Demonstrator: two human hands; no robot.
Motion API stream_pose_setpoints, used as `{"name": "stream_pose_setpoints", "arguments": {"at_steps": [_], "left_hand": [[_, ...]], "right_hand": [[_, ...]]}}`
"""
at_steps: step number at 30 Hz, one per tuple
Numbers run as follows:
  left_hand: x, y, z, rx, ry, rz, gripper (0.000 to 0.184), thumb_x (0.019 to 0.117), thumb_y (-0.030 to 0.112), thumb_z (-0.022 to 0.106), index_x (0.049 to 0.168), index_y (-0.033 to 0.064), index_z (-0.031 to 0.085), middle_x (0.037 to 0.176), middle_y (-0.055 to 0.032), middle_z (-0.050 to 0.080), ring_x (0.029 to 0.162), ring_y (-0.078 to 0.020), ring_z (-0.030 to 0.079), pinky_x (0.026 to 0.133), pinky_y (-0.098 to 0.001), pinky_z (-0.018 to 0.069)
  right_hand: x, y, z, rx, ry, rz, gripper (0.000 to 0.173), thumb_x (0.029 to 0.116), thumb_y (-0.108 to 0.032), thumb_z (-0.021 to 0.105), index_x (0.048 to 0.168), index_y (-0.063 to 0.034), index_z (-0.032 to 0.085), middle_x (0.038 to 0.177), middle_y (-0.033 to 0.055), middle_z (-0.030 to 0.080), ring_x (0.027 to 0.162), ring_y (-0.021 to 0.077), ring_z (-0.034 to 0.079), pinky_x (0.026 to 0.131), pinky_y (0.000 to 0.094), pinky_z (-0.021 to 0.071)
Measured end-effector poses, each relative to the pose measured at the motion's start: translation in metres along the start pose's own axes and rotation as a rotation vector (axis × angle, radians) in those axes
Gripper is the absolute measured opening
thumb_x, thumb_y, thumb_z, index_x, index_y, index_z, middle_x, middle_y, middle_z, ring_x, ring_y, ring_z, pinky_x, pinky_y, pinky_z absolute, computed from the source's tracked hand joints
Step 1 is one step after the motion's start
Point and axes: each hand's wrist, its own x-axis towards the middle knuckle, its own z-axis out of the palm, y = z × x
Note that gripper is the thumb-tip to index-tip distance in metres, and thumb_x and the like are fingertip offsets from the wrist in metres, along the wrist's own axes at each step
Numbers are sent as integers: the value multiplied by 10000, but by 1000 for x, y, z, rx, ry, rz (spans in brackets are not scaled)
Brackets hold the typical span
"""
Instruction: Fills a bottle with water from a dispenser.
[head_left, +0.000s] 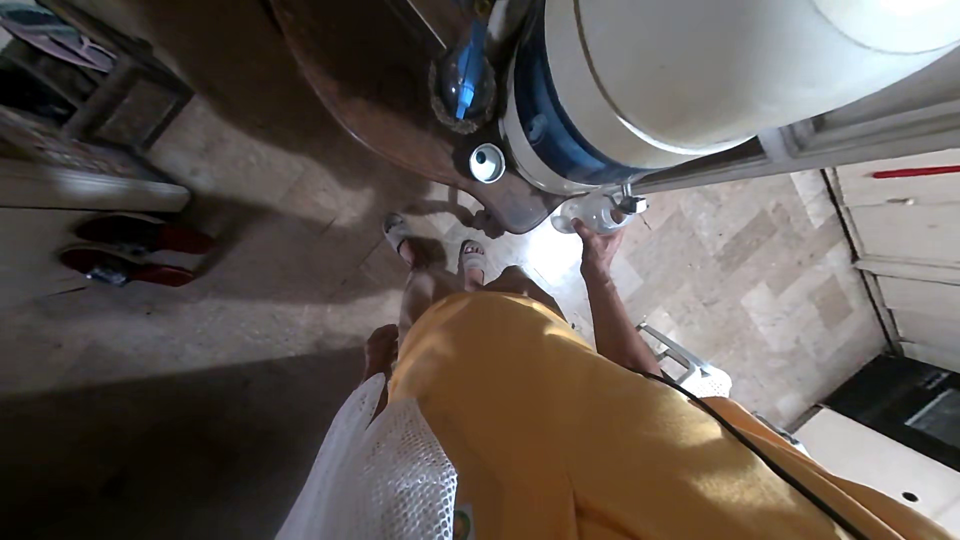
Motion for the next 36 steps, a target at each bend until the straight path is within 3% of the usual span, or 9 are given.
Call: {"name": "stream_pose_setpoints", "arguments": {"at_steps": [3,20,25,30,36], "left_hand": [[1,-1,0,21,-4,4,322,1063,152,554,1337,-12,599,1256,-200,652,1049,-205,639,934,-383,519],[-4,2,2,56,3,-7,314,1064,150,557,1335,-1,604,1253,-193,655,1045,-195,634,932,-374,511],[-4,3,0,94,-3,13,332,1068,153,544,1345,-22,600,1296,-235,637,1147,-280,626,1012,-440,484],[-4,4,0,59,1,5,315,1069,136,539,1334,-23,599,1269,-213,643,1076,-212,625,965,-376,494],[0,-1,1,54,-5,20,316,1061,118,546,1338,-26,596,1262,-217,646,1066,-210,627,957,-368,497]], "right_hand": [[0,1,-1,-6,-2,3,1023,585,-97,943,1433,23,384,1325,198,594,1218,253,616,1021,423,554],[-1,-1,0,-19,11,10,1005,575,-91,950,1414,22,407,1306,191,604,1203,249,623,1008,417,560],[-1,0,0,-21,6,23,1010,586,-65,941,1431,35,397,1332,201,592,1229,251,609,1033,413,547],[-1,0,0,-8,6,7,1014,584,-73,940,1433,30,395,1326,198,597,1218,257,616,1022,422,554],[-1,-1,1,20,7,12,1014,593,-31,927,1440,27,371,1336,204,583,1223,259,612,1015,425,559]]}}
